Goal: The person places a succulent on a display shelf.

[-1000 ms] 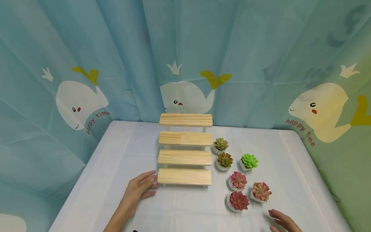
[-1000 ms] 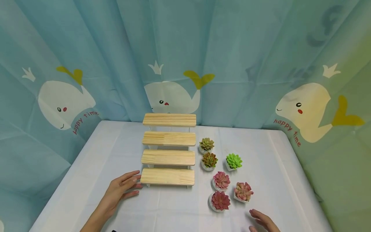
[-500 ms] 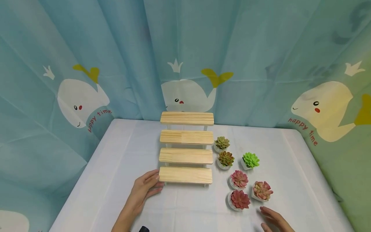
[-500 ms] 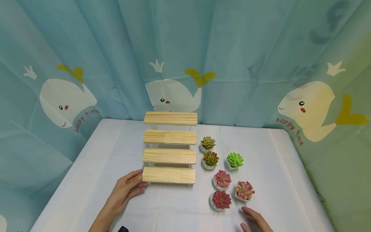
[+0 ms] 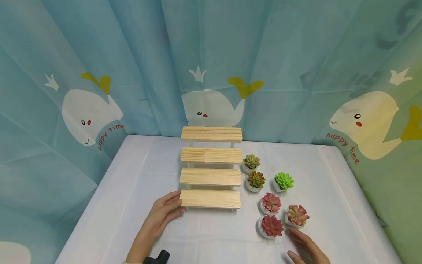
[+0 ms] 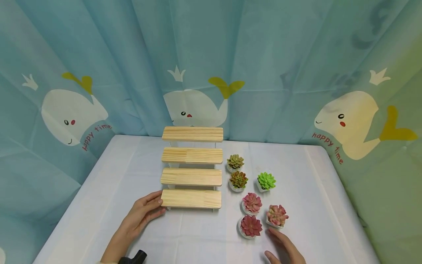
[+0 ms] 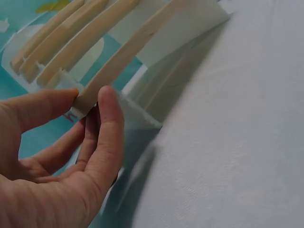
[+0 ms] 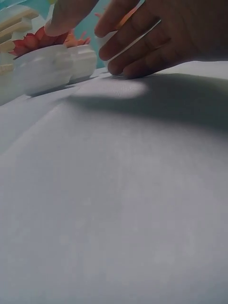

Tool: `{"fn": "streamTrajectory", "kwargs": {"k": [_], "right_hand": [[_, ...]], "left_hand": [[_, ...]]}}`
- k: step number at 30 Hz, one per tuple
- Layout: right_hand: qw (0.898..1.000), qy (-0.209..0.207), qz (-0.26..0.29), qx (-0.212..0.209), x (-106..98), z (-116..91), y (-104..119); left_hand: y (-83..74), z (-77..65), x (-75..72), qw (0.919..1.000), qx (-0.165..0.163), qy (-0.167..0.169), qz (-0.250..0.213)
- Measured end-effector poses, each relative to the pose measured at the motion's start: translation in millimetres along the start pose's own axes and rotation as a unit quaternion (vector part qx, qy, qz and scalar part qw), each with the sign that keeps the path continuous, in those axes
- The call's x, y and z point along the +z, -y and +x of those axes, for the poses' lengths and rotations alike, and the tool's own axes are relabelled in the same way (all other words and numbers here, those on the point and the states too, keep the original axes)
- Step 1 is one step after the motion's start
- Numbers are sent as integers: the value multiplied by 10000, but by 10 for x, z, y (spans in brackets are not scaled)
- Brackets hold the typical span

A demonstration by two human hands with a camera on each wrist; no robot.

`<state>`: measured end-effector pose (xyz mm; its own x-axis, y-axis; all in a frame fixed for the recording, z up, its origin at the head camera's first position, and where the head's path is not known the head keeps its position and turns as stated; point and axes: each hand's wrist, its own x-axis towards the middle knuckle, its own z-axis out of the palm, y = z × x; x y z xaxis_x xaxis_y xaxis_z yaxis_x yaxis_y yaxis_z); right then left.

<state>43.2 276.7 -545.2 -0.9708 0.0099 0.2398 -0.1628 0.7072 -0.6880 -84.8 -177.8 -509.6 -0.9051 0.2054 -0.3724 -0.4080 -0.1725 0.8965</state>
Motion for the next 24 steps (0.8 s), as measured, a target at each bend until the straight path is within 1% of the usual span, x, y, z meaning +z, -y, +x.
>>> {"fn": "streamTrajectory", "kwargs": {"k": [2,6,8,13,18,22,24], "right_hand": [[9999,78,-56,126,8,31,37],[9986,223,-113,459,26,103,121],[9980,257,-105,565,41,133,152],[9959,408,-359,718,64,179,185],[9893,747,-658,1070,77,222,209],[9835,1031,-657,1337,92,261,230],[9824,1083,-661,1374,101,281,237]], "left_hand": [[0,6,-24,9998,-17,117,-137],[10,8,-52,9990,-32,228,-373],[9,15,-58,9989,-13,267,-394],[17,99,-64,9995,52,260,-154],[26,153,-79,9996,105,239,-102],[37,178,-108,9993,154,324,-92],[50,195,-128,9990,180,410,-63]]}}
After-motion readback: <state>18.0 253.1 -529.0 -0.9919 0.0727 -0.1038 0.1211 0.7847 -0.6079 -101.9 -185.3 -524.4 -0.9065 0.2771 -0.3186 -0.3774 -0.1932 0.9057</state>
